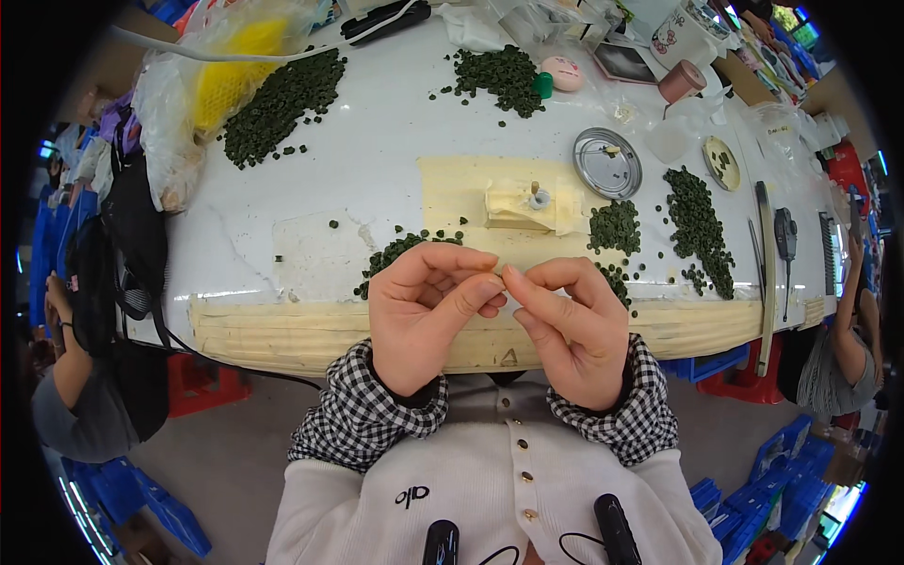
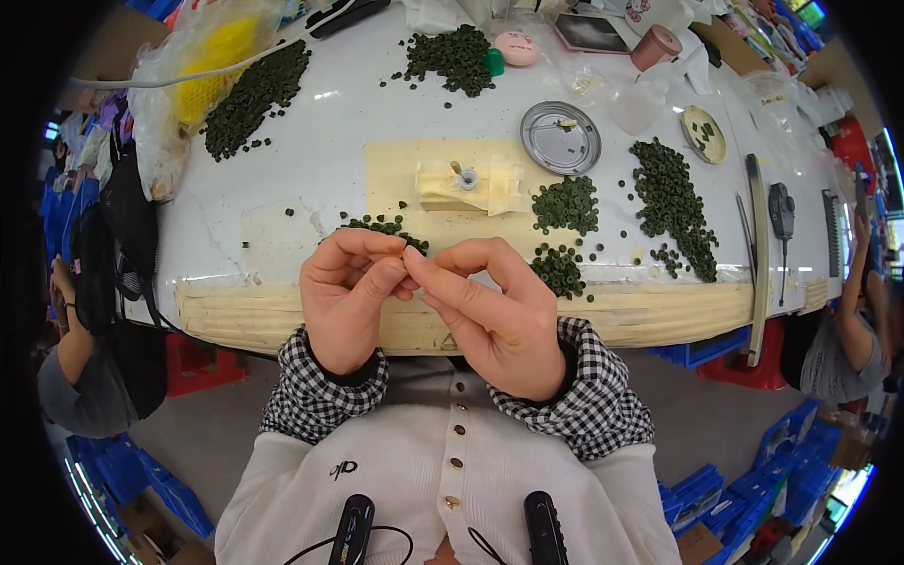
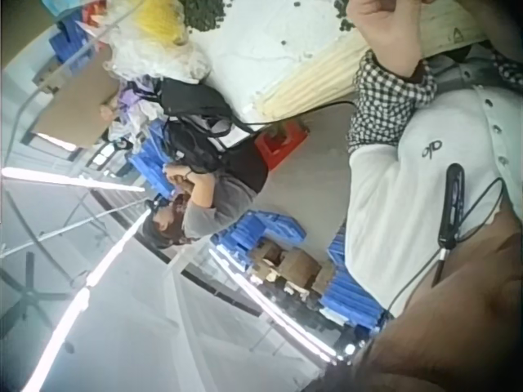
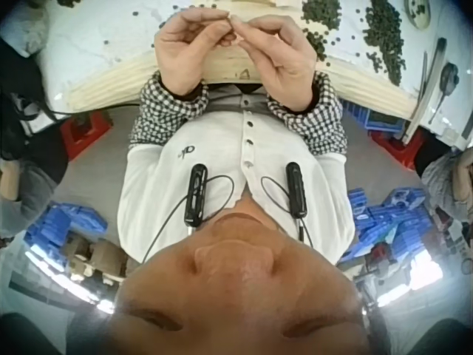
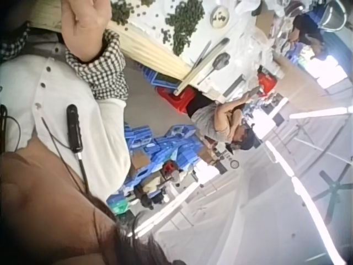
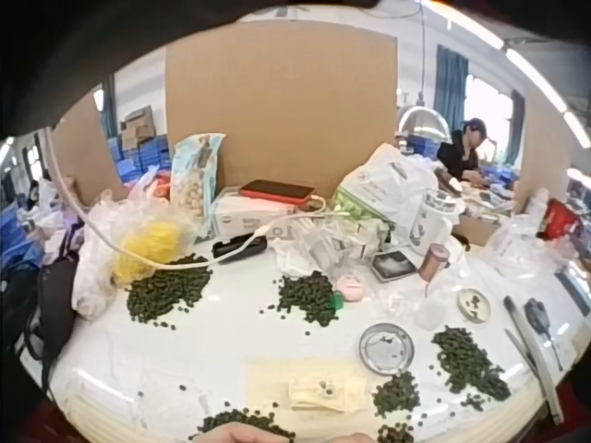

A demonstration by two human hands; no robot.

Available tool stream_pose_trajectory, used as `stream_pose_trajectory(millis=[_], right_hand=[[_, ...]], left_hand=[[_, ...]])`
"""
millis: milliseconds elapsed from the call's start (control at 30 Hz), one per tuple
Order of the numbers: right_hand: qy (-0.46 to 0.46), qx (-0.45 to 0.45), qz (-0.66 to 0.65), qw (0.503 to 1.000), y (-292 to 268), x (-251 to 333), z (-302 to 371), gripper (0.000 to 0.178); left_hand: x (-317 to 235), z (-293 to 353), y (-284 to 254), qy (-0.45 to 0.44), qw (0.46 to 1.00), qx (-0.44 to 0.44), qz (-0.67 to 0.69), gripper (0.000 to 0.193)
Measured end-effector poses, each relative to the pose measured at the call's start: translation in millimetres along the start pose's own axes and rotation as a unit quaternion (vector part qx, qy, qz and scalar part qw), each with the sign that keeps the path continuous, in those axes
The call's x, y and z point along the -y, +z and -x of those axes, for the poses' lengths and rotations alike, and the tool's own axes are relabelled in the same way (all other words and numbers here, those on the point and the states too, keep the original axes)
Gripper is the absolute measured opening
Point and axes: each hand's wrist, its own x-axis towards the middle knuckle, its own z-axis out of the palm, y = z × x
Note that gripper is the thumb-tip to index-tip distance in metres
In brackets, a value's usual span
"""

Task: Assembling small green toy components into a clear plastic casing on a workbench.

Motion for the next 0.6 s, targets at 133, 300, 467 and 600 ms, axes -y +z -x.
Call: stream_pose_trajectory(millis=[133, 300, 467, 600], right_hand=[[0.013, -0.004, -0.013, 1.000, 1.6, -1.0, 1.2, 0.037], [0.002, 0.001, -0.034, 0.999, -1.4, -4.8, 0.8, 0.037], [0.029, -0.001, -0.044, 0.999, -2.8, -6.0, 2.7, 0.038], [0.018, 0.007, -0.040, 0.999, -2.5, -5.3, 3.5, 0.038]], left_hand=[[3.0, 0.9, -1.6, 0.032, 0.999, 0.021, 0.009, 0.018], [2.8, 0.9, 0.0, 0.041, 0.999, 0.023, 0.001, 0.019], [2.8, 2.4, -1.7, 0.050, 0.999, 0.007, -0.012, 0.021], [2.2, 1.5, -2.8, 0.089, 0.994, 0.017, -0.067, 0.021]])
